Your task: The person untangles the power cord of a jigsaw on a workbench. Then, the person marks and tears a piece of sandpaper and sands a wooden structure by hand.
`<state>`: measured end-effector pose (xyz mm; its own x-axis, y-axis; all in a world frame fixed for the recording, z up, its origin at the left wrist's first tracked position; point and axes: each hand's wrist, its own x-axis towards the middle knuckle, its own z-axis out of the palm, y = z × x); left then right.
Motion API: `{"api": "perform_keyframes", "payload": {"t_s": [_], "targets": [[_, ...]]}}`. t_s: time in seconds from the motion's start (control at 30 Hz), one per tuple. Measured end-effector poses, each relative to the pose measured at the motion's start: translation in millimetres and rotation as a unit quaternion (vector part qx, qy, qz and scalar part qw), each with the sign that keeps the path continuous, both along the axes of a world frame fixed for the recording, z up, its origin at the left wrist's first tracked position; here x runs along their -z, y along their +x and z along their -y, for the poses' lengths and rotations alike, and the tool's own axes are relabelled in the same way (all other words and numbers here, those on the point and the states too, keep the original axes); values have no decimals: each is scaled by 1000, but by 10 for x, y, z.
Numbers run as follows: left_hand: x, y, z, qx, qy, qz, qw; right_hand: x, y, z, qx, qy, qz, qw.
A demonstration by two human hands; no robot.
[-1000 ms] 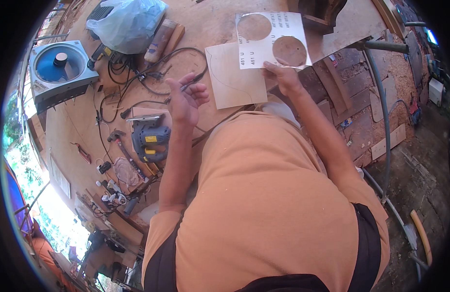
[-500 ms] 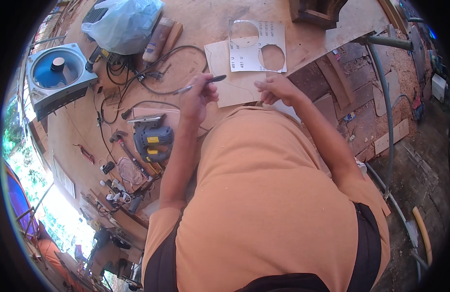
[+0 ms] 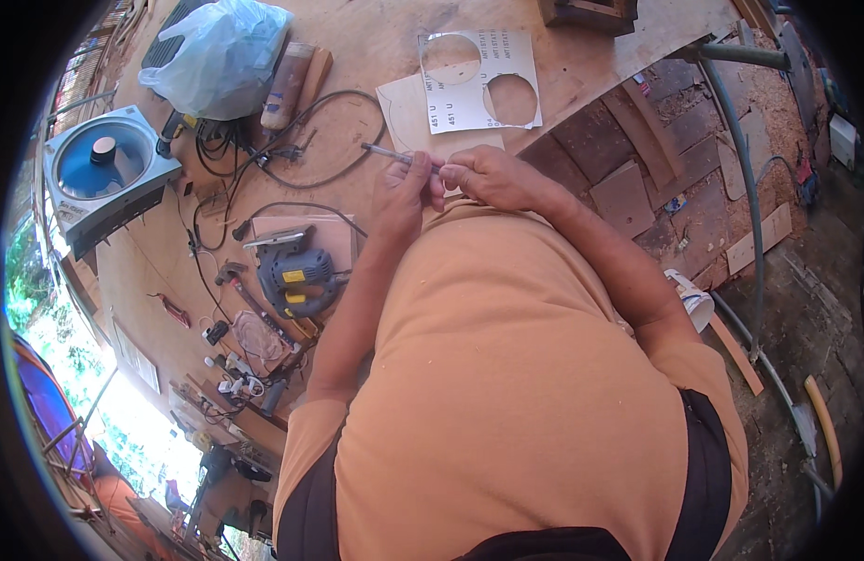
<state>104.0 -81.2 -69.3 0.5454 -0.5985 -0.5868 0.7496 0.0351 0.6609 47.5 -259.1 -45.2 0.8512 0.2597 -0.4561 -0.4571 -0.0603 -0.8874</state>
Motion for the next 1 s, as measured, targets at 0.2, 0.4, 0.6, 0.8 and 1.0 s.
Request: {"api": "perform_keyframes", "payload": {"t_s": [0.2,0.4,0.6,0.8,1.0], "targets": [[42,-26,-82,-80,31,26,996,60,-13,-24,-32,-59,66,996],[-54,883,-843,-260,104,97,955,128,-355,291,-21,-186,79,979],[-114,647,-583,112,283,503,809,160,-368,250,89,-159,111,977],[-146,175,-70,310,196,552,749,86,-366,117,125,-197,138,963],[-174,165,-49,353,227,562,713,51,-417,114,120,-163,134,970]]}}
